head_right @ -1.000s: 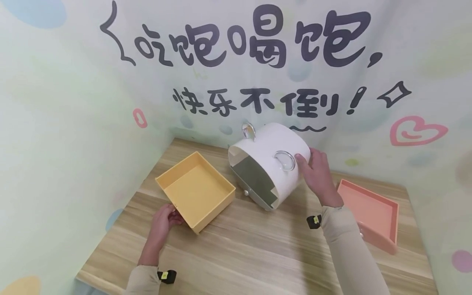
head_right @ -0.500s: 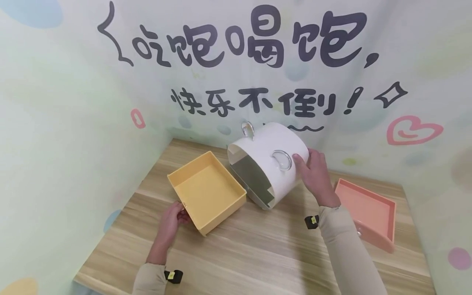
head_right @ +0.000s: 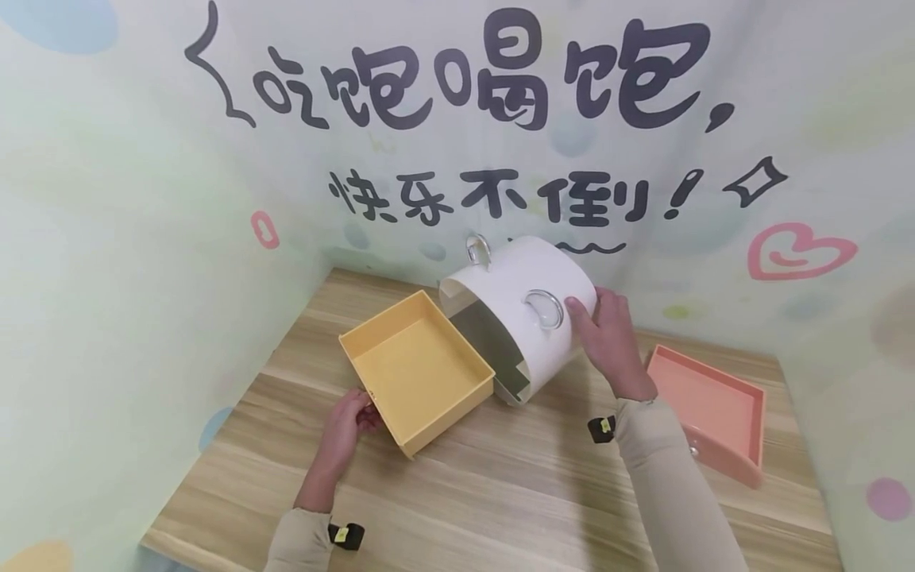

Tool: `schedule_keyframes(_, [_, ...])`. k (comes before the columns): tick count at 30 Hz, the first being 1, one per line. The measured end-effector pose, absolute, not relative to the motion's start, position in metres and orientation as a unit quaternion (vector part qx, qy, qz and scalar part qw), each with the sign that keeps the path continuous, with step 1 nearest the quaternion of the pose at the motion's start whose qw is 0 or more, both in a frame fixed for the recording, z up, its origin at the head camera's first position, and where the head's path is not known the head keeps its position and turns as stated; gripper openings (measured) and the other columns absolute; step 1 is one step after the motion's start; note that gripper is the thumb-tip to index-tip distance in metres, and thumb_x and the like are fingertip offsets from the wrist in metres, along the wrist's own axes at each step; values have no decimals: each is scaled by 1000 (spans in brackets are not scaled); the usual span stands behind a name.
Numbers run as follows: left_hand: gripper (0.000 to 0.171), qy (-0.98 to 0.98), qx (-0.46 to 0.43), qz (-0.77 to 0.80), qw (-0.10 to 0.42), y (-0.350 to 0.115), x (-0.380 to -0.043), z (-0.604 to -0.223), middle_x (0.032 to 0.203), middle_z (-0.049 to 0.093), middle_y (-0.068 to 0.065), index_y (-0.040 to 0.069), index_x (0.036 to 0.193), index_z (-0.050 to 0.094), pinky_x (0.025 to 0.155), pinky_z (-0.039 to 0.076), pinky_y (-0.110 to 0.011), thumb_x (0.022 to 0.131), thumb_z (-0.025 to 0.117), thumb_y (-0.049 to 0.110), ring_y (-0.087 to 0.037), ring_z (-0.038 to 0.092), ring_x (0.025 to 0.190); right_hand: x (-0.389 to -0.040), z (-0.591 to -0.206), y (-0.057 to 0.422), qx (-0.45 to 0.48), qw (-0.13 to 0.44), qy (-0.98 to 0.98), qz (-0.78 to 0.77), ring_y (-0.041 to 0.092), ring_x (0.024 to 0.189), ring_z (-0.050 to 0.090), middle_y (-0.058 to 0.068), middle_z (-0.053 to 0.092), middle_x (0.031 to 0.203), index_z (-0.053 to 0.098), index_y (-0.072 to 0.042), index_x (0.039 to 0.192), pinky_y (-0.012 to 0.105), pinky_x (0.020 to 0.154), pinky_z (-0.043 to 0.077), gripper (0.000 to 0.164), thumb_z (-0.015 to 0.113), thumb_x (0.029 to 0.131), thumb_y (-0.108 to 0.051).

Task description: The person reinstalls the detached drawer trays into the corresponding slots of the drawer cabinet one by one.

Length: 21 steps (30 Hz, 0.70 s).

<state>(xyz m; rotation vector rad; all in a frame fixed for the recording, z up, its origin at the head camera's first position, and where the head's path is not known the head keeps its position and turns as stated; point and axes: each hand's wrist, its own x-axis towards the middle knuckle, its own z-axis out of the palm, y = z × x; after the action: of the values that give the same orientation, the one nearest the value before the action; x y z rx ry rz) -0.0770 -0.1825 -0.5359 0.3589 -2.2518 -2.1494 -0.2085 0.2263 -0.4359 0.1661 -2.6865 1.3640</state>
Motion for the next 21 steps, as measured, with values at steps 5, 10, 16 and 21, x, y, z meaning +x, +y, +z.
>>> schedule_keyframes(5, [32, -723, 107, -683, -2, -178, -76, -532, 88, 65, -21, -8, 93, 58, 70, 57, -35, 106, 45, 19, -27, 63, 75, -210, -437, 225, 54, 62, -887, 455, 40, 129, 47, 31, 50, 139, 46, 11, 141, 65, 114, 37, 71, 47, 105, -50])
schedule_keyframes(10, [33, -725, 91, -683, -10, -175, -76, -531, 89, 63, -21, -7, 94, 59, 70, 56, -34, 106, 43, 19, -26, 62, 75, -210, -438, 226, 50, 56, -886, 457, 41, 129, 47, 31, 48, 142, 44, 10, 144, 66, 113, 38, 73, 46, 104, -51])
schedule_keyframes(16, [34, -732, 87, -676, -11, -174, -75, -533, 90, 62, -25, -7, 92, 57, 69, 56, -34, 106, 42, 19, -26, 61, 75, -210, -437, 226, 46, 54, -887, 457, 42, 132, 42, 31, 43, 144, 42, 12, 144, 67, 114, 35, 76, 46, 104, -53])
schedule_keyframes(21, [33, -738, 85, -670, -13, -172, -73, -532, 91, 63, -25, -6, 91, 57, 71, 56, -36, 106, 41, 19, -23, 61, 75, -209, -437, 227, 42, 49, -889, 454, 43, 137, 36, 32, 38, 148, 37, 12, 147, 68, 117, 30, 81, 45, 103, -56])
